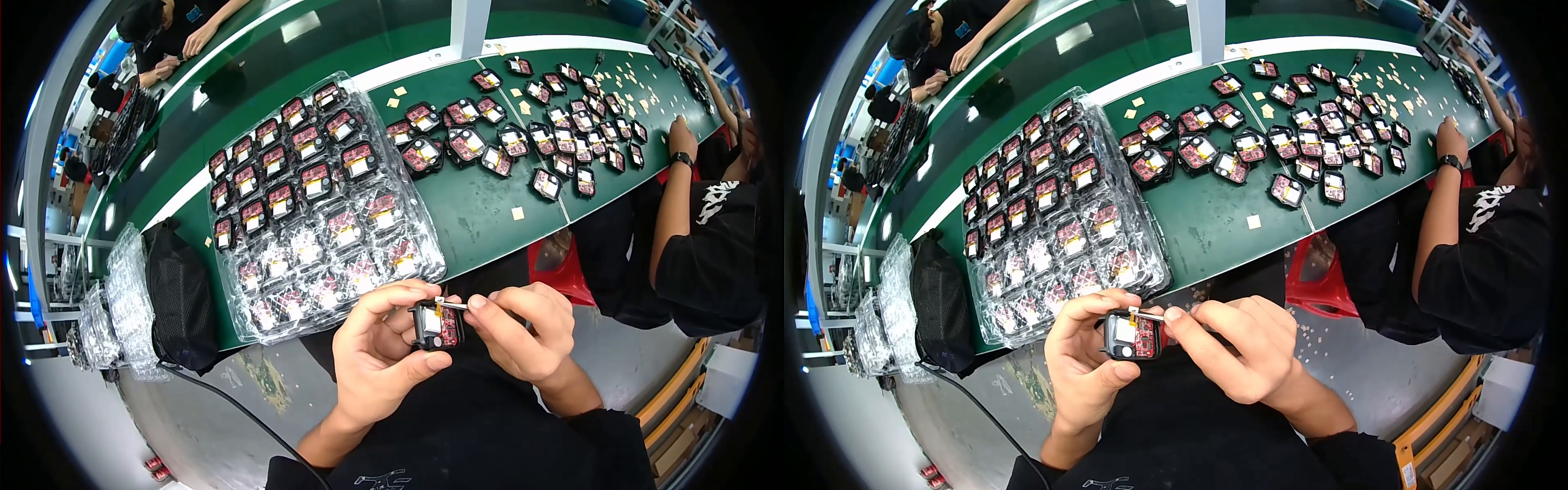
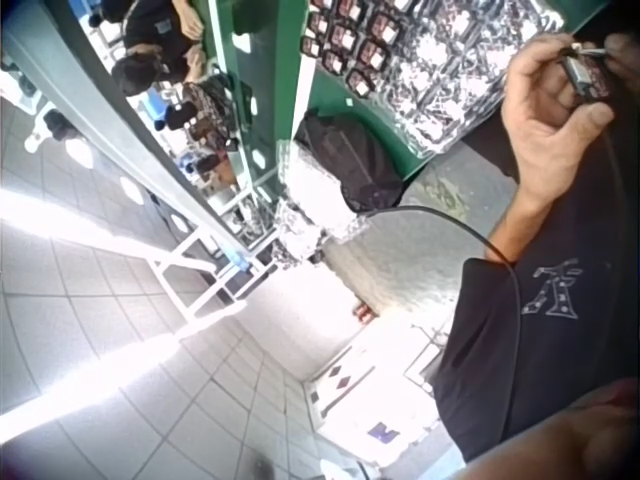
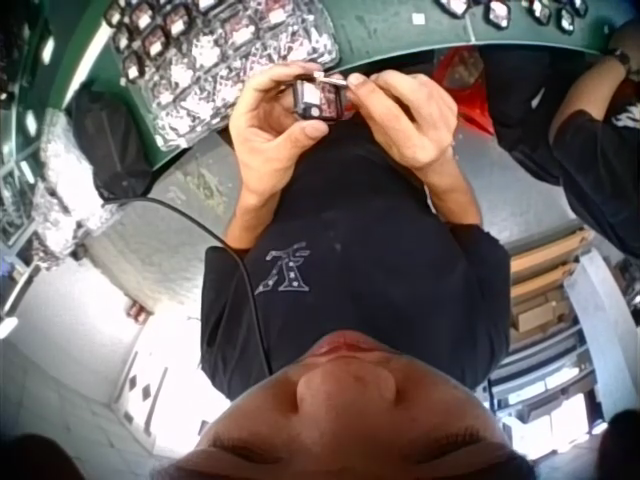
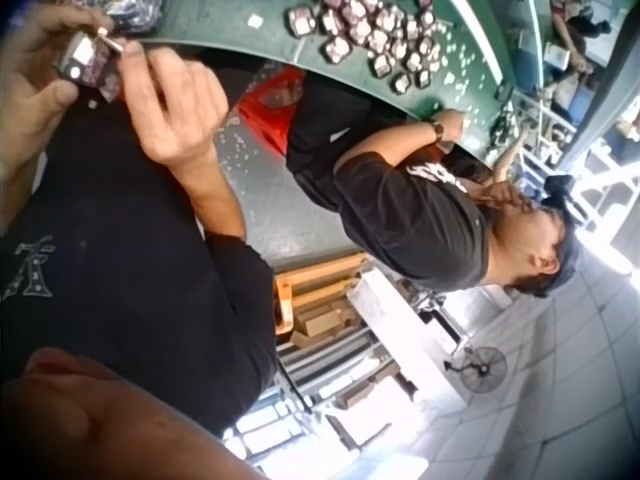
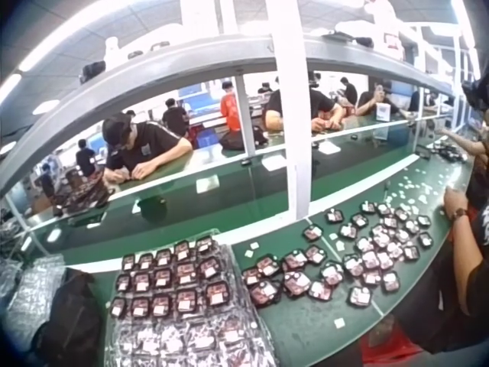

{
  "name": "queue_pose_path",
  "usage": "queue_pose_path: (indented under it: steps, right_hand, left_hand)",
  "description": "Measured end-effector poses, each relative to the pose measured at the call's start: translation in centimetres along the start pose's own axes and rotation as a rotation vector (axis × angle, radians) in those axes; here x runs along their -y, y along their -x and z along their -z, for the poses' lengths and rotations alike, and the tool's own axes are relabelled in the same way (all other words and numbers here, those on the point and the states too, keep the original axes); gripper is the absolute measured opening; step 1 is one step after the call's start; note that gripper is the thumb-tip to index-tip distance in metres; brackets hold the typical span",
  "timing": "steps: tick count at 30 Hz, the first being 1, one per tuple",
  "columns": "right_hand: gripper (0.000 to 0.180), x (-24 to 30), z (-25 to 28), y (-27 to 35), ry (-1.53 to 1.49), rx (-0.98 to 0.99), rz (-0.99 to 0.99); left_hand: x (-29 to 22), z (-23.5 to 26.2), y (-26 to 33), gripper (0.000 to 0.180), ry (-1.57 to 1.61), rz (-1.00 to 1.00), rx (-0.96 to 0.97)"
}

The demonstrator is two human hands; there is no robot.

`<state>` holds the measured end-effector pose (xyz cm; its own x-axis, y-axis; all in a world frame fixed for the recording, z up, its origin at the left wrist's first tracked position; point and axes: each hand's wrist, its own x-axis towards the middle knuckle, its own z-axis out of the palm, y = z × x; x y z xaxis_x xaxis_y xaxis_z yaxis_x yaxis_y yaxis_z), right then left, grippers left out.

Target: Using a small probe to adjust or assemble parts on electronic components and organizing them in a tray on an assembly line.

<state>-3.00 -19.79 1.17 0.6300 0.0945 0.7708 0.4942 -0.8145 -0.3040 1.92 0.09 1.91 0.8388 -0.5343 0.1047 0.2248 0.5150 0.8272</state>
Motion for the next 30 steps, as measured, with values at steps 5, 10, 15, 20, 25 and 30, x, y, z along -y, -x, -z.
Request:
queue_pose_path:
  steps: [5,10,15,20,25,30]
  right_hand:
    - [0.025,0.4,-0.1,-0.5,-0.143,0.03,-0.16]
    - [0.018,1.0,0.0,-0.8,-0.345,0.066,-0.419]
    - [0.02,1.2,0.2,-1.4,-0.178,0.084,-0.268]
    - [0.022,1.2,0.1,-1.0,-0.173,0.042,-0.271]
    - [0.023,1.1,0.3,-1.1,-0.161,0.039,-0.25]
    - [0.022,1.0,0.3,-1.0,-0.181,0.066,-0.271]
  left_hand:
    - [0.1,0.1,0.1,0.063,-0.003,0.004,-0.006]
    - [-0.1,0.1,0.1,0.062,-0.021,-0.003,-0.01]
    - [-0.6,0.1,0.1,0.061,-0.168,-0.048,0.005]
    - [-0.3,-0.3,0.0,0.061,-0.132,-0.039,-0.009]
    - [-0.6,-0.3,0.0,0.06,-0.145,-0.027,-0.009]
    - [-0.4,-0.3,0.0,0.06,-0.145,-0.033,-0.012]
